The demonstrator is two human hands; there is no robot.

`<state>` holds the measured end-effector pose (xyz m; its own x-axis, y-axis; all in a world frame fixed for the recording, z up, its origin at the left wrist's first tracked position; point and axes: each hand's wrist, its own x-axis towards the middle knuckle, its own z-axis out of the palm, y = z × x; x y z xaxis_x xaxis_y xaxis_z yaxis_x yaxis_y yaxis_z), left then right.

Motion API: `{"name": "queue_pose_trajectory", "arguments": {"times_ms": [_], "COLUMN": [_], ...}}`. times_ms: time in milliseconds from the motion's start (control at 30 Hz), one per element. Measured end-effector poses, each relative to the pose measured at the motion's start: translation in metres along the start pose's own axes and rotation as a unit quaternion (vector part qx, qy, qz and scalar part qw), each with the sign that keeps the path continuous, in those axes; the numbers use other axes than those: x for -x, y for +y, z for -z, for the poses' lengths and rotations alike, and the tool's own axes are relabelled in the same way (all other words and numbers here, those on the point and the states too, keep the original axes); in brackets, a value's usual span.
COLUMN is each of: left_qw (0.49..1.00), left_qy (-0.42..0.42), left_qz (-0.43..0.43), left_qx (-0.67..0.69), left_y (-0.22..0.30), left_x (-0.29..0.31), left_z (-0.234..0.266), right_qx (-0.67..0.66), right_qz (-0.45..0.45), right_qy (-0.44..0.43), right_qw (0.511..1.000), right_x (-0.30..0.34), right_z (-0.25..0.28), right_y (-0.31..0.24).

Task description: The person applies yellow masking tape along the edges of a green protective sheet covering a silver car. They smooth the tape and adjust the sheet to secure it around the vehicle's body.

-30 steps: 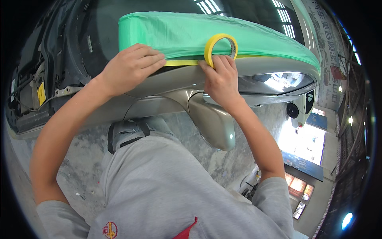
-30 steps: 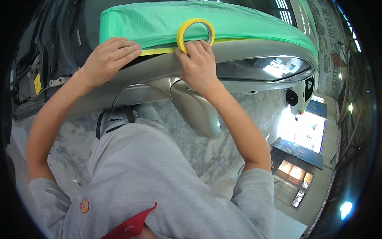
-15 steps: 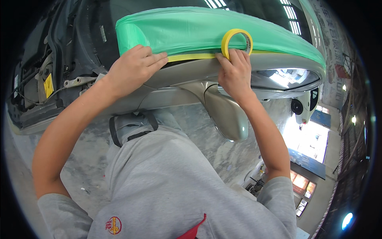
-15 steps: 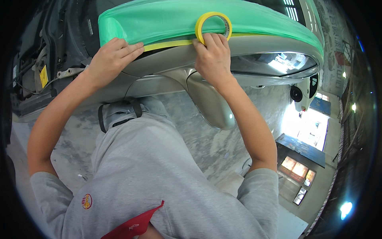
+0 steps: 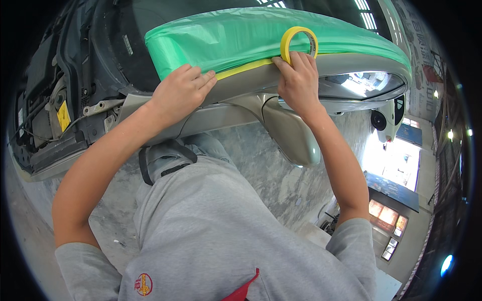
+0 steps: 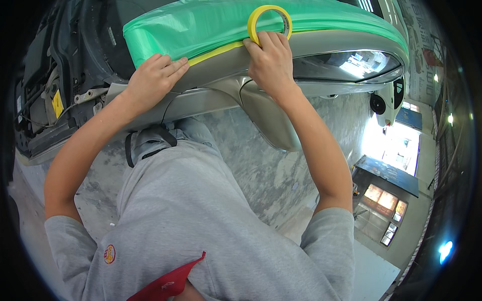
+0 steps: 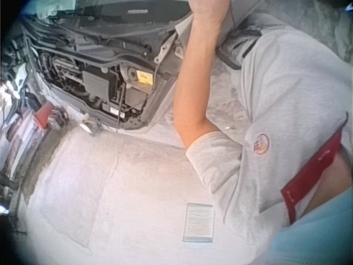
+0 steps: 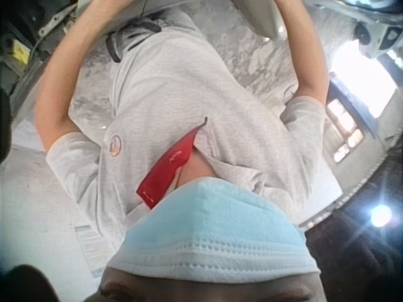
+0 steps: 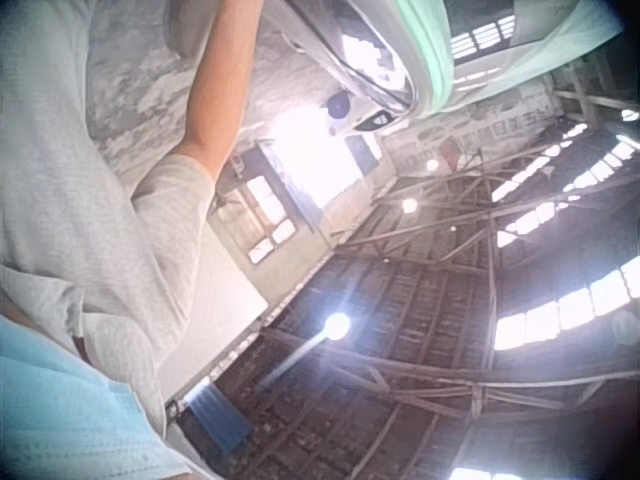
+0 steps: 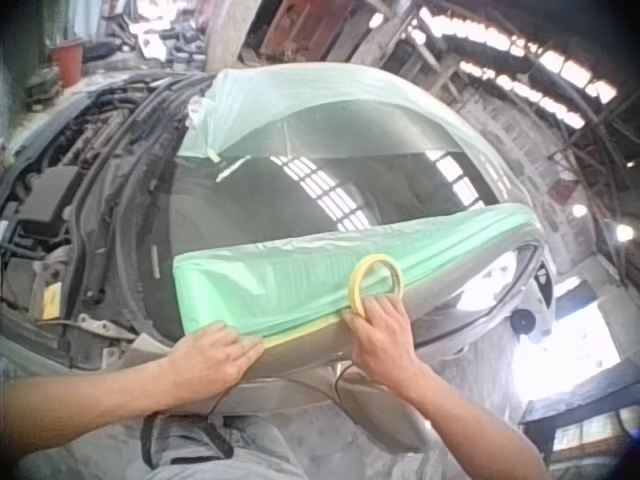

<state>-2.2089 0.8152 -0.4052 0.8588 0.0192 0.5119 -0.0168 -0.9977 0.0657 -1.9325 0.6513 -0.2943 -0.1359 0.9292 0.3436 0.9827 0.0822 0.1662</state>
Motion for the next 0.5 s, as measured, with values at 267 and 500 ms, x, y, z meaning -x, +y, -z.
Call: {"name": "queue_pose_trajectory", "arguments": {"times_ms": [267, 500], "left_qw": [1.0, 1.0], "left_qy": [-0.02, -0.027], "left_qz": [0.001, 0.004], "left_qx": [-0.014, -0.008], "left_y": [-0.012, -0.006], "left_x": [-0.002, -0.003], "left_z": [0.006, 0.005], "right_qx": [0.024, 0.021], "right_qz": [0.016, 0.013], "right_qy": [0.013, 0.012], "right_qw": [0.999, 1.0], "right_x": [-0.002, -0.001], "right_z": [-0.001, -0.002], "right_y": [0.0, 0.002]}}
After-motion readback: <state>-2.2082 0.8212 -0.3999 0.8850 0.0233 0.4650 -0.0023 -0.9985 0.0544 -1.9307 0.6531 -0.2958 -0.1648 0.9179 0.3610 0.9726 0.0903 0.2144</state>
